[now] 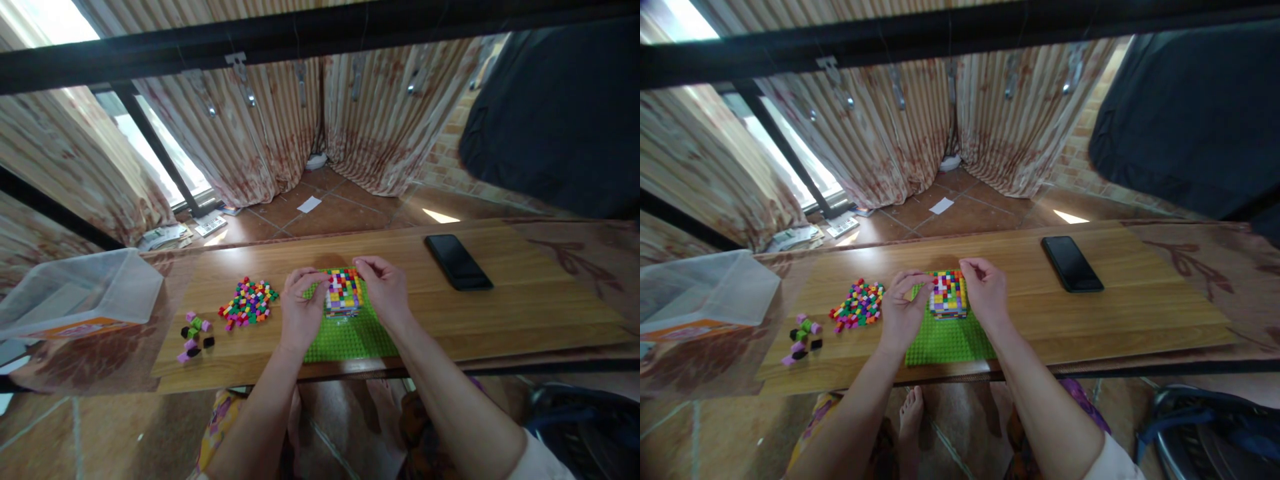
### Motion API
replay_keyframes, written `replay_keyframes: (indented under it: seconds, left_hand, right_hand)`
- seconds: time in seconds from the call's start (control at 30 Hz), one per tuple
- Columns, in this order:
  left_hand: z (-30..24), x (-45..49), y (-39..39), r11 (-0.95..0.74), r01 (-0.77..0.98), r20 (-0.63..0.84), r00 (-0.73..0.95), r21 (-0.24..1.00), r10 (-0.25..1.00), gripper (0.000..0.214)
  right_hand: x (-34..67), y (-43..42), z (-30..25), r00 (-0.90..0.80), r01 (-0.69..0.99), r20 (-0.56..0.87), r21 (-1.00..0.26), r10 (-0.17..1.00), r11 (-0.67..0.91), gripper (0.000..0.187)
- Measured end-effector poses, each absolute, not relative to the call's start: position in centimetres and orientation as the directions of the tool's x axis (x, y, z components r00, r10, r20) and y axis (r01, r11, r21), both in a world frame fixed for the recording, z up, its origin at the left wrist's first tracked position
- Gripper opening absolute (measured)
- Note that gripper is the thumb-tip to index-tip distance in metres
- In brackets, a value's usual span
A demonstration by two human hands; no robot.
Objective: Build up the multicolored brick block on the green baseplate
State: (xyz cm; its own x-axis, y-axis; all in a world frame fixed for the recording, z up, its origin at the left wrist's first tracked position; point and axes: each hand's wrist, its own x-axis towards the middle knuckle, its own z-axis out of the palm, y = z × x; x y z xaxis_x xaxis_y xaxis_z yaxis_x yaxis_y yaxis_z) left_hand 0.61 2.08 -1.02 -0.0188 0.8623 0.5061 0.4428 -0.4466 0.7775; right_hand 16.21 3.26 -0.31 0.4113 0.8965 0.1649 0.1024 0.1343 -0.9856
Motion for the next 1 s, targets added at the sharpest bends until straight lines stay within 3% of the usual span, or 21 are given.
replay_keyframes:
  seconds: [0.3, 0.57, 0.67, 0.8, 1.0]
  left_hand:
    - [-0.8, 0.8, 2.1, -0.459, 0.435, 0.502, 0.019, 0.775, 0.865, 0.010]
    - [0.5, -0.1, 1.9, -0.584, 0.637, 0.603, 0.225, 0.503, 0.765, 0.013]
    - [0.5, 0.1, 2.0, -0.598, 0.649, 0.607, 0.253, 0.471, 0.753, 0.014]
    - [0.5, 0.5, 2.3, -0.549, 0.579, 0.555, 0.190, 0.603, 0.810, 0.013]
    - [-0.3, 0.8, 3.2, -0.348, 0.230, 0.348, 0.043, 0.909, 0.937, 0.010]
  right_hand:
    - [16.2, 3.4, -0.9, 0.390, 0.123, 0.143, -0.987, 0.910, 0.102, 0.023]
    - [16.3, 3.5, -0.6, 0.391, 0.120, 0.152, -0.986, 0.908, 0.114, 0.020]
    - [16.2, 3.5, -0.7, 0.387, 0.109, 0.139, -0.989, 0.912, 0.105, 0.020]
    - [16.2, 3.4, -0.7, 0.376, 0.098, 0.135, -0.990, 0.917, 0.105, 0.020]
    - [16.0, 3.2, -0.3, 0.367, 0.089, 0.118, -0.992, 0.923, 0.092, 0.023]
